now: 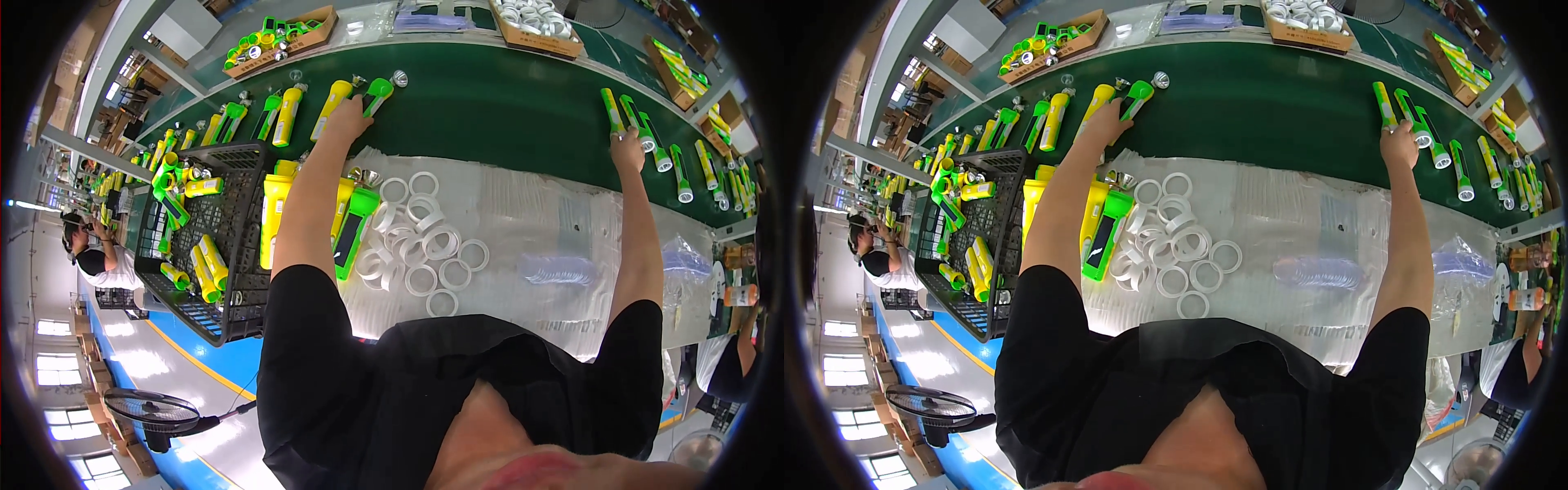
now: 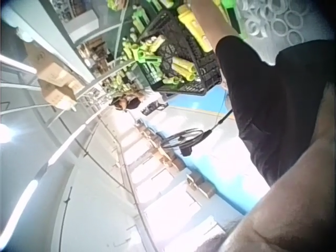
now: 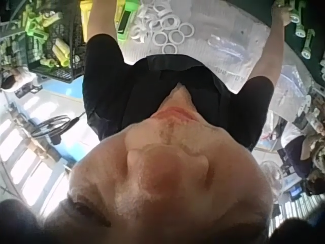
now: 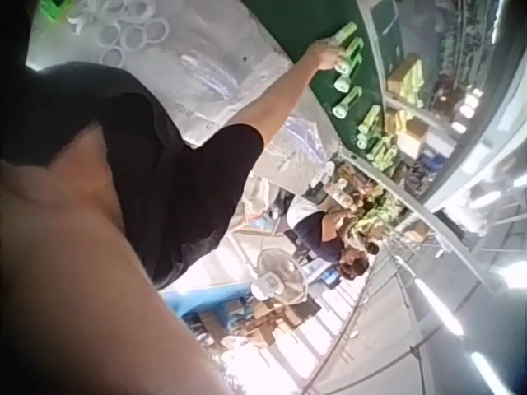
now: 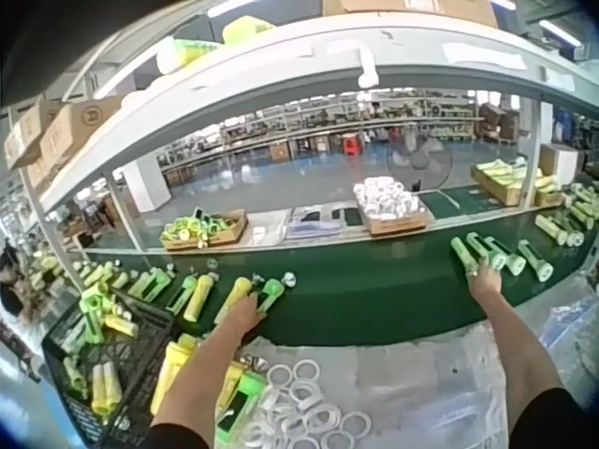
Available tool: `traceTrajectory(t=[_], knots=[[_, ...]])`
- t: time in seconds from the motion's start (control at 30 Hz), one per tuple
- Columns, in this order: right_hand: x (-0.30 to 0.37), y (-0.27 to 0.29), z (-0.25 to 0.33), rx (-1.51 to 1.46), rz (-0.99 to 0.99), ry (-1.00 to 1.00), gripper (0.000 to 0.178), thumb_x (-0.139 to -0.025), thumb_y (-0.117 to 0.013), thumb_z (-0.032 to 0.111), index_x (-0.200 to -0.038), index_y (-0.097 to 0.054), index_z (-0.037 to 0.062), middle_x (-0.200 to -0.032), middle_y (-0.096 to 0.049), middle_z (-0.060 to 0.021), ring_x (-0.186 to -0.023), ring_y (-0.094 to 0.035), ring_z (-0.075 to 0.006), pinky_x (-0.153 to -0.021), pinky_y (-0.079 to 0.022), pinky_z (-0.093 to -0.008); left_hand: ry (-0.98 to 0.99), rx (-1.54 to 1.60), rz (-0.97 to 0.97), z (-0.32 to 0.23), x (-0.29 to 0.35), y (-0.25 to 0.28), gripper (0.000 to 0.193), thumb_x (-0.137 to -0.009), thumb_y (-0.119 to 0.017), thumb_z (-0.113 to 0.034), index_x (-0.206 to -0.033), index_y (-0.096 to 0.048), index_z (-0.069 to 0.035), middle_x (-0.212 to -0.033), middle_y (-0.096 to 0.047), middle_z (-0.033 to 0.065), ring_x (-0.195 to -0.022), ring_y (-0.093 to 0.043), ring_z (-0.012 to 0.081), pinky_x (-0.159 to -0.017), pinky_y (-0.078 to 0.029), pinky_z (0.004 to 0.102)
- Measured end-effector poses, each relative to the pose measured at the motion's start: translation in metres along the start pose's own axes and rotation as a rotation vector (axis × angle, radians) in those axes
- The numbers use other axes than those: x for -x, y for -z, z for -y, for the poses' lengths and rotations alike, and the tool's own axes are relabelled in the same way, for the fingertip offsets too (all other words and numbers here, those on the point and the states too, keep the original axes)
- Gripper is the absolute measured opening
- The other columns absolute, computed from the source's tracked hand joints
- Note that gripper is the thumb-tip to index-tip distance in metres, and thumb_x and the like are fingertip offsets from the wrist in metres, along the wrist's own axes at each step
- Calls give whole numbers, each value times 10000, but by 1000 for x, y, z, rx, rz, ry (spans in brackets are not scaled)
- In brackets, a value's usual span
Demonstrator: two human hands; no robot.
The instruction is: Assembling flashlights by attaching plastic caps, lenses, and housings on a factory assembly line.
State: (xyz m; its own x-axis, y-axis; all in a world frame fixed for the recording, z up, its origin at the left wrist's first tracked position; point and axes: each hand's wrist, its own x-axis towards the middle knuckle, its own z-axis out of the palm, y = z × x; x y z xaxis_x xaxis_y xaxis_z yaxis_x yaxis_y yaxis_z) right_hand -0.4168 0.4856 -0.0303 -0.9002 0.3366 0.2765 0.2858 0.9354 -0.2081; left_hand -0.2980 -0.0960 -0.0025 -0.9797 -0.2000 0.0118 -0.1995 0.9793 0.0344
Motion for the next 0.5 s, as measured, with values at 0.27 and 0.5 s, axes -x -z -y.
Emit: traceTrajectory(t=[0.27,0.5], knots=[[172,72,121,-1016,457,434,548,-869,-706,431,-1172,-603,-13,-886,-685,-110,-799,-629,-129,-724,-515,-287,-406,784,-140,-118,77,32,619,-797,-749,-332,-1280,-532,-12,-929,-667,181,-824,-660,281,-749,-516,370],[293,139,94,-1700,646,77,372,-892,-654,315,-1117,-579,28,-990,-643,-71,-904,-603,-131,-786,-477,-286,-729,845,-33,-191,223,47,442,-812,-766,-287,-1155,-608,-59,-904,-675,105,-759,-658,233,-664,-526,328]])
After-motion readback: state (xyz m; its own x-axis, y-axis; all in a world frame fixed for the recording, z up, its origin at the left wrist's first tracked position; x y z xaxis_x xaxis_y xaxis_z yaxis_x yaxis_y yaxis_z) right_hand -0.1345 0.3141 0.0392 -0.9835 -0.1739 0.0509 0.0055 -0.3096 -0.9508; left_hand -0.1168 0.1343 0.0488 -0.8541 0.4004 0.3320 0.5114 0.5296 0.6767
